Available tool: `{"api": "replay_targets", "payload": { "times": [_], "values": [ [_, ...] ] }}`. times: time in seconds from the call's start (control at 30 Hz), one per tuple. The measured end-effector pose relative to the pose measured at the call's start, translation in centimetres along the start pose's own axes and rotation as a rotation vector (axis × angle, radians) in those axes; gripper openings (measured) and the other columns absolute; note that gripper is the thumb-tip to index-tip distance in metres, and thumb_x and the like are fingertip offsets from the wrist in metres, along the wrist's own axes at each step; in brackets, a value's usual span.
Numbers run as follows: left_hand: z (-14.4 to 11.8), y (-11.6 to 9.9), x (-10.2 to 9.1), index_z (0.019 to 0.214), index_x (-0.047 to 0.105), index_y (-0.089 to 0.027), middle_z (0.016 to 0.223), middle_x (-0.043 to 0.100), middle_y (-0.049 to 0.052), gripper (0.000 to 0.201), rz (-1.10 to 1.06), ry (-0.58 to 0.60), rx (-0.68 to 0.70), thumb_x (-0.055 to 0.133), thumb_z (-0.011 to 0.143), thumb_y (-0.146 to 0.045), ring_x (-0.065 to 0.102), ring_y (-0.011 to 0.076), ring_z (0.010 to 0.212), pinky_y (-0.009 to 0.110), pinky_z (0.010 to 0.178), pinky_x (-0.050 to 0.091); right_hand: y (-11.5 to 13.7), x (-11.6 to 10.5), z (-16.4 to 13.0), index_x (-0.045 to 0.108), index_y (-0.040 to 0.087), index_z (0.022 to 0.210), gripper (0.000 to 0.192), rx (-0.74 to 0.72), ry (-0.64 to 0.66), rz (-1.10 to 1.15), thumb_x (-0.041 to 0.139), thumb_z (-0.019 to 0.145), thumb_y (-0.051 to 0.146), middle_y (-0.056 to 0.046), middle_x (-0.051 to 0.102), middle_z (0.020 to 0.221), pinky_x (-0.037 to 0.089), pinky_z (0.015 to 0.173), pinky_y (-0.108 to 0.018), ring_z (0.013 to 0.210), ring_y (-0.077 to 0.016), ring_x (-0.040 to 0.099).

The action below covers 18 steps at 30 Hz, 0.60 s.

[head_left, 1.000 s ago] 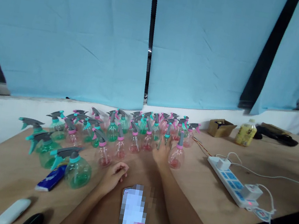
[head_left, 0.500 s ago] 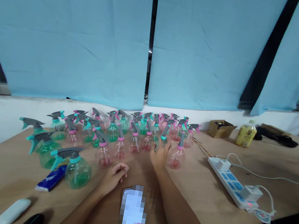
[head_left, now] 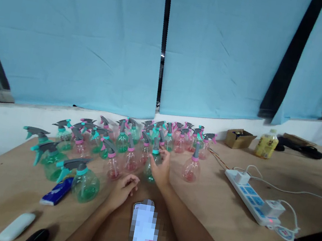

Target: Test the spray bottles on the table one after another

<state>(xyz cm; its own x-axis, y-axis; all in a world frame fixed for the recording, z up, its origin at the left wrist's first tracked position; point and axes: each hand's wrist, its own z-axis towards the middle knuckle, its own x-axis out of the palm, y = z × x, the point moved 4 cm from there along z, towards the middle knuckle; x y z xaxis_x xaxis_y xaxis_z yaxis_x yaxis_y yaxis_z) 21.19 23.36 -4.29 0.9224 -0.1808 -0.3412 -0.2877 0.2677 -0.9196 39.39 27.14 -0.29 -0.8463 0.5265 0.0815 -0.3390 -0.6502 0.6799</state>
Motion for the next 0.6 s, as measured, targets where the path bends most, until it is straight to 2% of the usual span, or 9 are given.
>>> {"api": "replay_targets", "payload": {
  "times": [0.13, 0.27, 0.4, 0.6],
  "values": [
    [0.1, 0.2, 0.0, 0.089, 0.061, -0.018, 0.069, 0.06, -0.002, 0.029, 0.008, 0.019, 0.007, 0.052, 0.088, -0.045, 0.052, 0.011, 0.052, 0.023, 0.053, 0.039, 0.0, 1.3, -0.7, 0.043, 0.019, 0.127, 0.054, 0.073, 0.106, 0.15, 0.066, 0.081, 0.033, -0.014, 0.059, 0.123, 0.047, 0.09, -0.036, 0.108, -0.0221, 0.059],
    [0.2, 0.6, 0.1, 0.089, 0.061, -0.017, 0.069, 0.06, -0.001, 0.03, 0.0, 0.026, 0.009, 0.051, 0.087, -0.045, 0.052, 0.0114, 0.053, 0.023, 0.053, 0.04, 0.6, 1.6, -1.1, 0.049, 0.02, 0.127, 0.048, 0.043, 0.222, 0.191, 0.064, 0.082, 0.031, -0.011, 0.064, 0.119, 0.049, 0.09, -0.036, 0.107, -0.0221, 0.062],
    [0.2, 0.7, 0.1, 0.088, 0.061, -0.017, 0.068, 0.06, -0.001, 0.029, -0.005, 0.022, 0.006, 0.052, 0.087, -0.045, 0.052, 0.0115, 0.053, 0.023, 0.054, 0.041, 0.8, 1.4, -1.1, 0.058, 0.021, 0.12, 0.041, 0.005, 0.235, 0.106, 0.065, 0.081, 0.03, -0.009, 0.067, 0.112, 0.049, 0.088, -0.035, 0.1, -0.0216, 0.063],
    [0.1, 0.5, 0.1, 0.088, 0.062, -0.018, 0.068, 0.06, -0.002, 0.029, -0.013, 0.014, 0.0, 0.053, 0.086, -0.045, 0.052, 0.011, 0.051, 0.022, 0.052, 0.04, 0.1, 0.8, -0.2, 0.05, 0.022, 0.122, 0.047, 0.061, 0.272, 0.188, 0.062, 0.076, 0.019, -0.006, 0.065, 0.105, 0.05, 0.08, -0.029, 0.093, -0.018, 0.062]
  ]
}}
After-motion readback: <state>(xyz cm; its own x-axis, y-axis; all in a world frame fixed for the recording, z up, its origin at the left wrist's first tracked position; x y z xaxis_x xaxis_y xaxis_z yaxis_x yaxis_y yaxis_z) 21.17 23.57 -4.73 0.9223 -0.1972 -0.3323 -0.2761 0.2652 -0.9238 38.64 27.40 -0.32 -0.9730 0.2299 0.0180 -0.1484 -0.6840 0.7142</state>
